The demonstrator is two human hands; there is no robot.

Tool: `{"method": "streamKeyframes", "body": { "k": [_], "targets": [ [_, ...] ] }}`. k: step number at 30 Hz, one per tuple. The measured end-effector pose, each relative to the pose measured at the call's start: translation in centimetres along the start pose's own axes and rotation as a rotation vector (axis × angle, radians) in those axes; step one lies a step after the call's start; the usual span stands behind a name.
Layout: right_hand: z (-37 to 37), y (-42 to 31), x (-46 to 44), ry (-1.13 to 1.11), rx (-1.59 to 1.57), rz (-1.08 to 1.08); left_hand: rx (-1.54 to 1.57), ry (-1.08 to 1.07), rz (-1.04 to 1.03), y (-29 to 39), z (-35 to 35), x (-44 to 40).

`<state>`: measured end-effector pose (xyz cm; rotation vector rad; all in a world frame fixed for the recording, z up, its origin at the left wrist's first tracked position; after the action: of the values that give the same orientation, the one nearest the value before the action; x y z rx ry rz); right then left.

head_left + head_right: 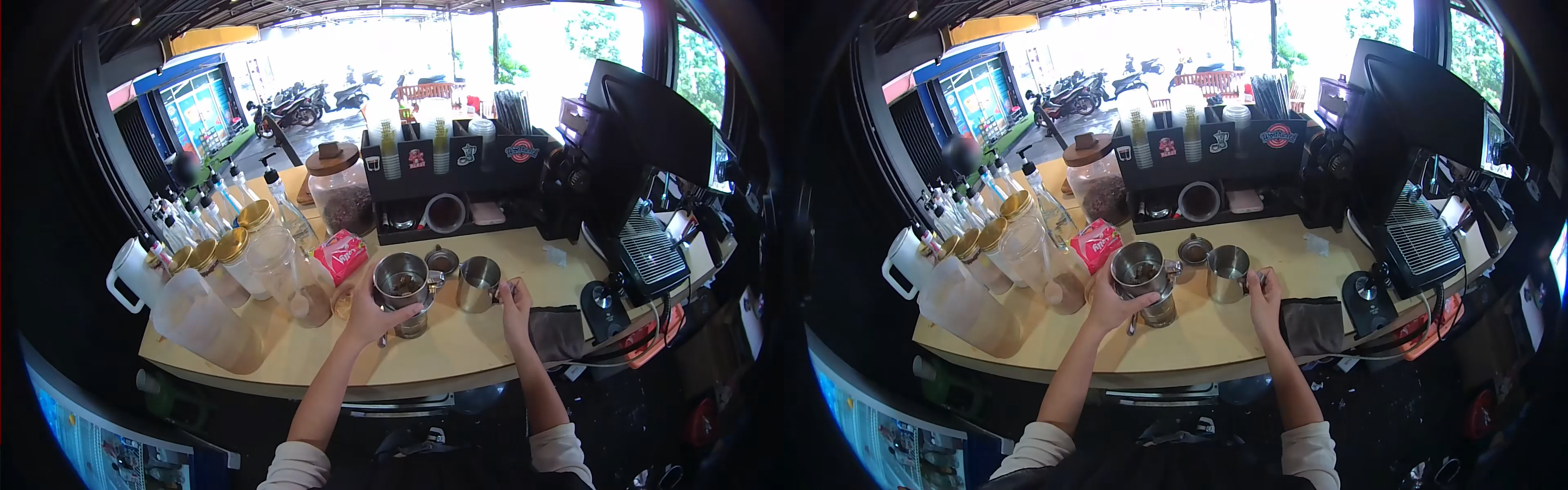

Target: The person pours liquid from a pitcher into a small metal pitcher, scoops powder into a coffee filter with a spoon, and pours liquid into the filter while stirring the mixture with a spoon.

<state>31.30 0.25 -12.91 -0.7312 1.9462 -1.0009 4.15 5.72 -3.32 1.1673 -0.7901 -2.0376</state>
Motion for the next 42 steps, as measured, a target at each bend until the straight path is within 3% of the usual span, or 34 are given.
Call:
{"method": "streamKeyframes", "body": {
  "k": [5,7,12,19,21,24,42],
  "targets": [
    [0.6,0.4,0.0,0.071,-0.17,-0.046,0.016,0.014,0.013,0.5,0.1,0.1],
    [0.6,0.5,-0.3,0.043,-0.396,-0.081,0.038,0.007,0.025,0.1,0.0,0.2],
    [-0.7,-2.6,-0.8,0.014,-0.406,-0.106,0.004,0.064,-0.008,-0.1,0.2,0.3],
    [-4.5,-10.4,-2.9,-0.107,-0.332,-0.129,0.055,0.014,-0.013,-0.1,0.1,0.1],
    [-5.5,-12.0,-3.5,-0.037,-0.31,-0.127,0.126,0.006,0.032,-0.6,-0.1,0.1],
    [-7.8,-13.8,-4.2,-0.211,-0.269,-0.134,0.031,0.007,-0.091,-0.8,0.1,-0.1],
    [-13.3,-16.3,-5.8,-0.356,-0.06,-0.151,0.138,0.021,-0.137,-1.1,-0.2,-0.1]
  ]
}}
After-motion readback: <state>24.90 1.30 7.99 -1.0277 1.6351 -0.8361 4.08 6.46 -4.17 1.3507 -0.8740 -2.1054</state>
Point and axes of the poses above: each hand's wrist, its own x-axis away from the middle knuckle, its own z-axis out of the back of the hand, y = z × x, the point moved 6 cm from there along -x, towards the middle knuckle, and after that the axes turned 12 degrees about -x, right-handed, at the moved point
